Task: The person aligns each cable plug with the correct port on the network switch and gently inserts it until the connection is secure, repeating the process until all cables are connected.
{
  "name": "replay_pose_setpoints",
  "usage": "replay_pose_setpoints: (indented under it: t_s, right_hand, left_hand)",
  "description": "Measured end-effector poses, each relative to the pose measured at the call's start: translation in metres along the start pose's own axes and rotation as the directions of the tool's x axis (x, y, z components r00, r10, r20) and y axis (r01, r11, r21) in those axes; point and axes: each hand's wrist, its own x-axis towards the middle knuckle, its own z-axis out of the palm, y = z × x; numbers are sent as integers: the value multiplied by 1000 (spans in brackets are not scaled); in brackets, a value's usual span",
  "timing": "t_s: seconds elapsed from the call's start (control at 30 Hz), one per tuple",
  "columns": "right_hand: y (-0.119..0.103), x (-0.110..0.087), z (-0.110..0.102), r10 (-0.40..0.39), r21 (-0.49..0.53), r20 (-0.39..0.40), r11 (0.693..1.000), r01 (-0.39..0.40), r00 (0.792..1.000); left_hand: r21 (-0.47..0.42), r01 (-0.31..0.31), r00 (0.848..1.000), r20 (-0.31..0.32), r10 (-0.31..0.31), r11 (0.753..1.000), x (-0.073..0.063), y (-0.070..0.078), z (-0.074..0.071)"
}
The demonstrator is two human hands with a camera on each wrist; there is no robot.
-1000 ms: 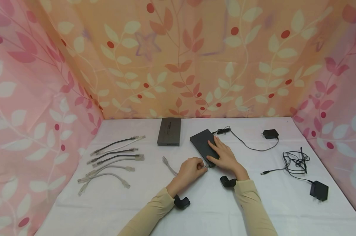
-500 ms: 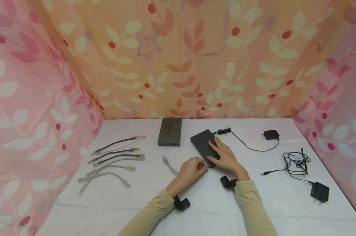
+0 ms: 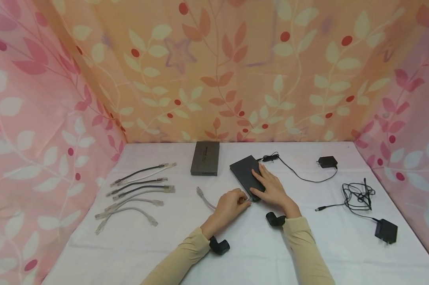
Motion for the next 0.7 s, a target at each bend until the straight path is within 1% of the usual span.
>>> replay_pose_setpoints:
  t_s: [0.37,0.7]
  right_hand:
    - [1,3,-1,-4,-10,0,1000,4,1000]
    - [0,1,0,0,2,4,1000,0,1000]
  left_hand:
    - [4,-1,1000,2,1,1000,2,-2,1]
    - [-19,5,1000,-13,-5,1000,-1,-1,2]
